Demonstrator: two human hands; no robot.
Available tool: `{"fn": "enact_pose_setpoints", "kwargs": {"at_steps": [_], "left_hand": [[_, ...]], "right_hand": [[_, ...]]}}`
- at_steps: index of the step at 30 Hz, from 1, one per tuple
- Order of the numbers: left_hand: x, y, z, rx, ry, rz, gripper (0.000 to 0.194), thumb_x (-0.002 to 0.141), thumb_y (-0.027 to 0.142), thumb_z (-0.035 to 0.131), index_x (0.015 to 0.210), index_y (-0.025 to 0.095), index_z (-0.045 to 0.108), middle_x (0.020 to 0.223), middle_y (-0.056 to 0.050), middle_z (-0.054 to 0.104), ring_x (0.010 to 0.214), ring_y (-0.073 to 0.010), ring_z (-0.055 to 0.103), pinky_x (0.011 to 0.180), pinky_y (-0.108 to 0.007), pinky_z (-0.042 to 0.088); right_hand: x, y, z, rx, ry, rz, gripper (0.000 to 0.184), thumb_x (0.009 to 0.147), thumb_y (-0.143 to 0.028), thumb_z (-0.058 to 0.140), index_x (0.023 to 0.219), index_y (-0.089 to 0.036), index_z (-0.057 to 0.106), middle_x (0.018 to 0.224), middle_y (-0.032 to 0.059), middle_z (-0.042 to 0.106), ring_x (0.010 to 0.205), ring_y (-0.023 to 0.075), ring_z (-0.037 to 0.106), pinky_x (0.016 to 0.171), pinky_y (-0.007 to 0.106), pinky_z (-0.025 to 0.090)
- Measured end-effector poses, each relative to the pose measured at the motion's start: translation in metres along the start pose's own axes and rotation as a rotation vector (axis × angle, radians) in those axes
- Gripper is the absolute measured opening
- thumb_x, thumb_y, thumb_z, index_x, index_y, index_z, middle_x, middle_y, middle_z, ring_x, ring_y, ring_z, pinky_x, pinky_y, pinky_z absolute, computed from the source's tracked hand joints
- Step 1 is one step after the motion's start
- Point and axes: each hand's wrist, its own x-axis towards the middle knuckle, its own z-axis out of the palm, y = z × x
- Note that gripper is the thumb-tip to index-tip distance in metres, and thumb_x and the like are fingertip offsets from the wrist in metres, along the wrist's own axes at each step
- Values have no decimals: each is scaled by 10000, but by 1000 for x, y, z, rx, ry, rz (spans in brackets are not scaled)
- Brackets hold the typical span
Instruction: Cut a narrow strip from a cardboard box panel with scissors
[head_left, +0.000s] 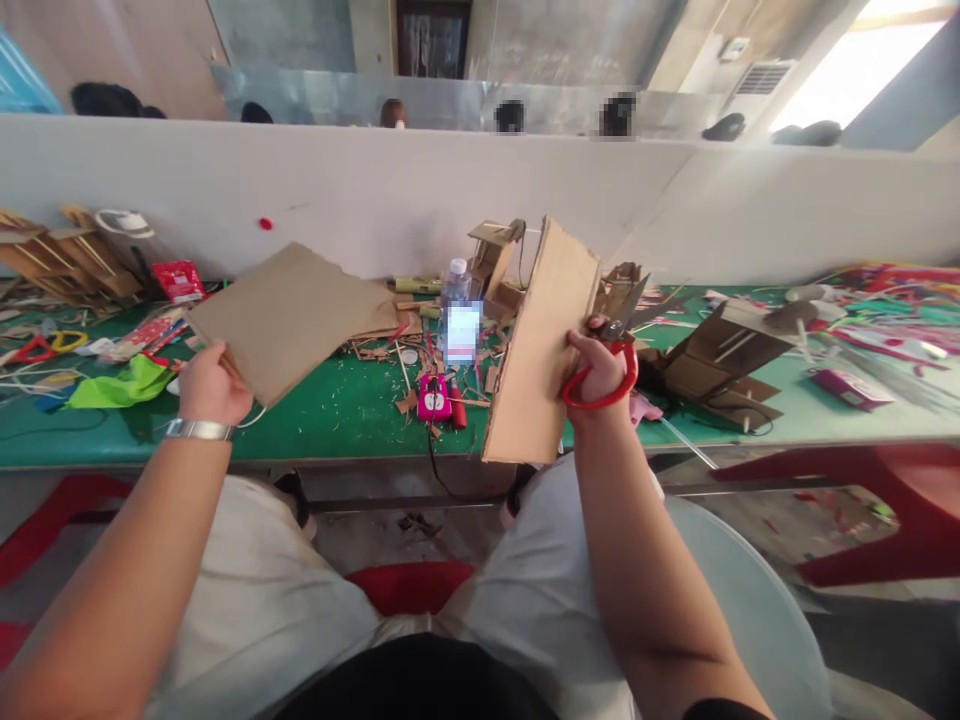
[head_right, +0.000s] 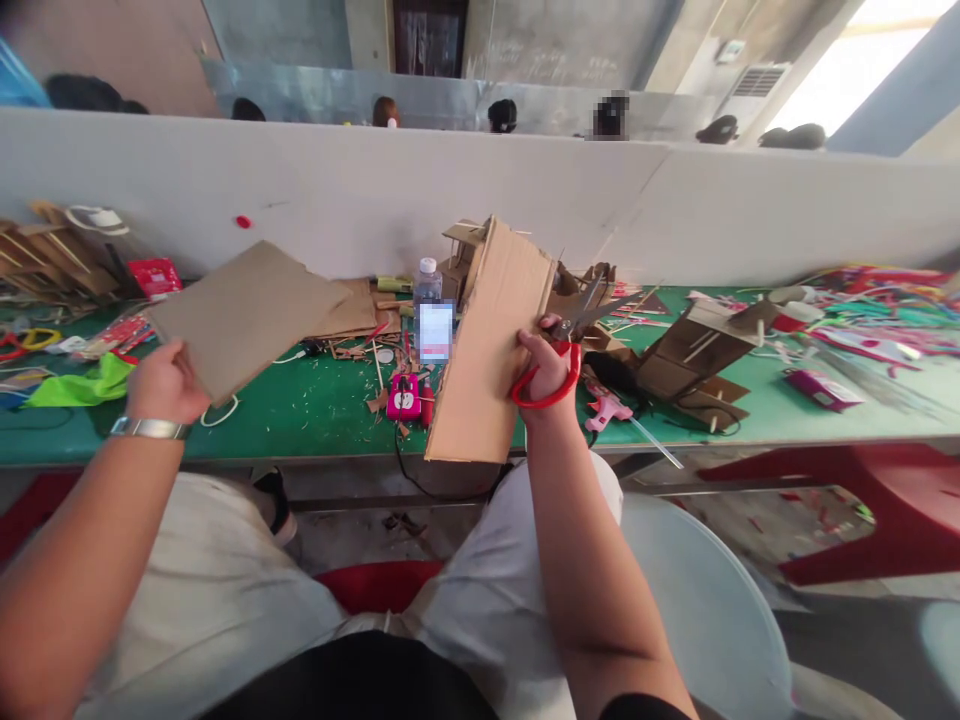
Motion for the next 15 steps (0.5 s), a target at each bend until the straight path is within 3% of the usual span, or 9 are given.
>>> {"fn": "enact_pose_setpoints", "kwargs": {"at_steps": [4, 8, 11, 14, 15], "left_hand": [[17, 10, 47, -30, -109, -169, 225, 1072, 93, 380, 911, 184, 507, 716, 55, 605, 709, -96, 606, 809, -270, 522], [17, 1, 80, 95, -396, -354, 274, 1101, 145, 412, 958, 113, 644, 806, -54, 722, 758, -152, 672, 802, -318, 544], [7, -13, 88, 229, -584, -478, 326, 1095, 161, 443, 994, 32, 726, 927, -172, 784, 809, -218, 731, 770, -357, 565], [-14, -26, 85, 297, -732, -478, 268, 1061, 255, 579, 1010, 67, 763, 962, -158, 803, 781, -220, 747, 701, -330, 575], [-24, -29, 85, 303, -832, -438, 266, 1035, 325, 642, 1027, 92, 772, 985, -143, 807, 795, -221, 756, 701, -322, 584]], "right_hand": [[-8, 4, 7, -9, -28, 97, 393, 636, -240, 760, 942, -263, 515, 783, -52, 605, 738, 170, 658, 641, 273, 521], [-17, 9, 14, -56, -48, 211, 432, 624, -252, 780, 958, -271, 506, 684, -87, 554, 572, 128, 581, 534, 245, 454], [-24, 15, 18, -103, -76, 261, 422, 640, -261, 778, 957, -276, 501, 625, -103, 518, 493, 118, 524, 469, 235, 382], [-33, 22, 23, -119, -108, 303, 413, 660, -268, 776, 960, -275, 492, 647, -93, 534, 524, 125, 552, 480, 234, 399], [-36, 25, 25, -119, -126, 318, 416, 667, -272, 778, 963, -276, 486, 660, -90, 537, 532, 125, 556, 486, 234, 408]]}}
